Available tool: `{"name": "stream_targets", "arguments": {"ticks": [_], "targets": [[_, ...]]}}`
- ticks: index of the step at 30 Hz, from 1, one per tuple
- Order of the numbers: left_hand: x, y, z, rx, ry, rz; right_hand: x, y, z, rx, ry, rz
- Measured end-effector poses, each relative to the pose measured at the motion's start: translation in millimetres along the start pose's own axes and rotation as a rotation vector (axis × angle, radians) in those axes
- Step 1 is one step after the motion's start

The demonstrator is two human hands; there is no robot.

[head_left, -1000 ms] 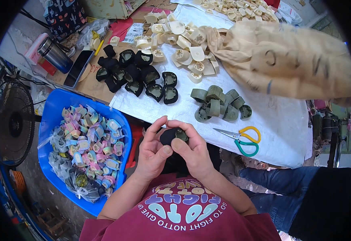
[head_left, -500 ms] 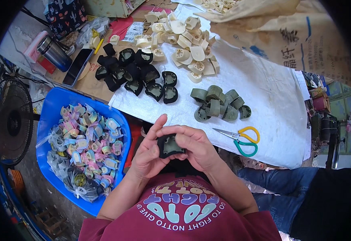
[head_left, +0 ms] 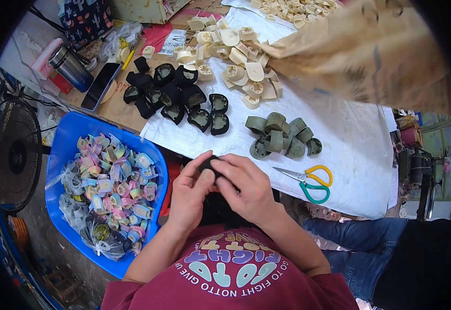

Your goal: The person assembles small plastic components by inserting black pieces into green housings and trimming excess material with scissors. They handle each unit one at a time, repeatedly picking up parts, fitting them together, and cutting off protrusions before placing the finished pieces on the table.

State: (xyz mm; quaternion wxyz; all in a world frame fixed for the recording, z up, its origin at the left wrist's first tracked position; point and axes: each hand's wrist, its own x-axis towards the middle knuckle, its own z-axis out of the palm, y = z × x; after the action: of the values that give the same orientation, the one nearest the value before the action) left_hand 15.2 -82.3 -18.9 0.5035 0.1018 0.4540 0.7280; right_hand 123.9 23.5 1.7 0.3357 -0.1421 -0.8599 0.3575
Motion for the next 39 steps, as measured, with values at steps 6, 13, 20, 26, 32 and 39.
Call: {"name": "stream_targets", "arguments": {"ticks": [6, 13, 20, 26, 32, 39], "targets": [[-15.4, 16.3, 6.2, 0.905, -0.132, 0.610, 5.1, -9.2, -1.2, 0.515, 0.194, 0.539], [-4.5, 14.6, 5.1, 0.461, -0.192, 0.590, 6.8, -15.6, 15.7, 0.735, 0.287, 0.528], [-1.6, 26.5, 0.6, -0.361, -0.351, -0.098, 8.9, -11.0, -3.0, 0.758, -0.232, 0.390], [-9.2, 25.9, 4.1, -0.466, -0.361, -0.082, 14.5, -9.5, -1.7, 0.415, -0.312, 0.364], [-13.1, 33.8, 3.4, -0.410, -0.282, -0.124, 23.4, -3.4, 2.9, 0.457, -0.368, 0.217], [-10.0, 29.6, -2.7, -0.390, -0.142, -0.062, 21.1, 8.9, 23.9, 0.403, -0.196, -0.073]]}}
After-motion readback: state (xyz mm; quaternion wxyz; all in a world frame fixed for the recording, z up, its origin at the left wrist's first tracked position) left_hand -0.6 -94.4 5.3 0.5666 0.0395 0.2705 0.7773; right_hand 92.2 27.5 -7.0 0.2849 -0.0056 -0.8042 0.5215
